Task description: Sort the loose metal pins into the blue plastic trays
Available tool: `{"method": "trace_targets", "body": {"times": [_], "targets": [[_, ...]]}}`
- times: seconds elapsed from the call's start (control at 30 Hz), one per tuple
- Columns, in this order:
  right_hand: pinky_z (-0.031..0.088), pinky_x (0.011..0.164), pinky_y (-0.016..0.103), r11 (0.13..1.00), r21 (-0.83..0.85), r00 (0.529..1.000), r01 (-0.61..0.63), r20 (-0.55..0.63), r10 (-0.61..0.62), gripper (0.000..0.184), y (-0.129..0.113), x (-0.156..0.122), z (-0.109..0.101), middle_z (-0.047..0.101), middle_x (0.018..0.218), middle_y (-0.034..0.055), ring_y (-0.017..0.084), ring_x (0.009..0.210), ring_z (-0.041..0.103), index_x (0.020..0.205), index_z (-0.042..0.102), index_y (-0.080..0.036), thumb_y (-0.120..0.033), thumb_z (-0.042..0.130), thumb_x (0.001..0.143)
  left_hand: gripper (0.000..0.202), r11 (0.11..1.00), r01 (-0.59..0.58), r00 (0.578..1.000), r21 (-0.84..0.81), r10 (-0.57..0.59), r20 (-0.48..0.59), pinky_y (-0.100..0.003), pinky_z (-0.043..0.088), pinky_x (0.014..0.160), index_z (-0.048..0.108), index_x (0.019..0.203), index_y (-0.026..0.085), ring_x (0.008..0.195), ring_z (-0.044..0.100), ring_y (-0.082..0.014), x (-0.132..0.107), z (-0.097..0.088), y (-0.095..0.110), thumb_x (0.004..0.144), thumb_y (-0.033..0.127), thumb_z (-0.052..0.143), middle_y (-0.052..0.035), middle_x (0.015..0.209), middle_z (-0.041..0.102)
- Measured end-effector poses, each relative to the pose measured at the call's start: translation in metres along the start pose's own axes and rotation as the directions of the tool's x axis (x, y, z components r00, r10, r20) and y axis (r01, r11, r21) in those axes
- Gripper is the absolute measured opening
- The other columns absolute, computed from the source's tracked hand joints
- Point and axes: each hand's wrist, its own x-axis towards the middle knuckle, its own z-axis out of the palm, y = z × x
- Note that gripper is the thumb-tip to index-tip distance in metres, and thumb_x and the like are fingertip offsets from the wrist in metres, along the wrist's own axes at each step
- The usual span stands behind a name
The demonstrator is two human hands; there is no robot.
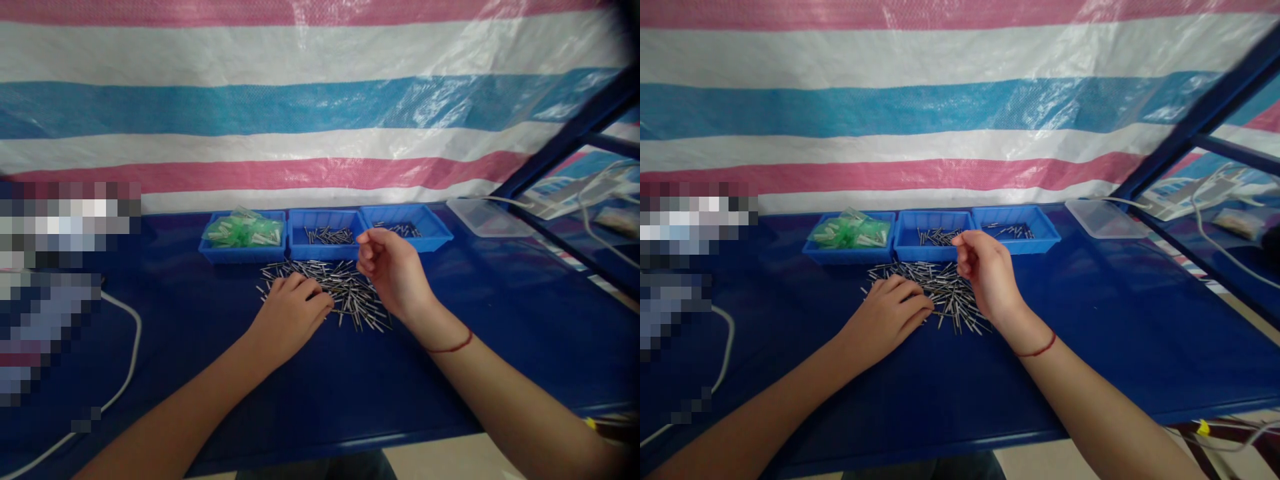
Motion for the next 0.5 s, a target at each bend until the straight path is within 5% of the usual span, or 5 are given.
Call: {"method": "trace_targets", "body": {"times": [0.5], "targets": [[0.025, 0.043, 0.023, 0.965, -0.238, 0.991, 0.107, 0.104, -0.084, 0.020, 0.0085, -0.0040, -0.0003, 0.047, 0.054, -0.0028, 0.008, 0.046, 0.037, 0.068, 0.068, -0.018, -0.031, 0.059, 0.081, 0.020, 1.000, 0.020, 0.999, 0.008, -0.020, -0.028, -0.036, 0.030, 0.075, 0.065, 0.101, 0.021, 0.090, 0.053, -0.0197, -0.0024, 0.0035, -0.0038, 0.096, 0.024, 0.046, -0.0038, 0.095, 0.067]]}}
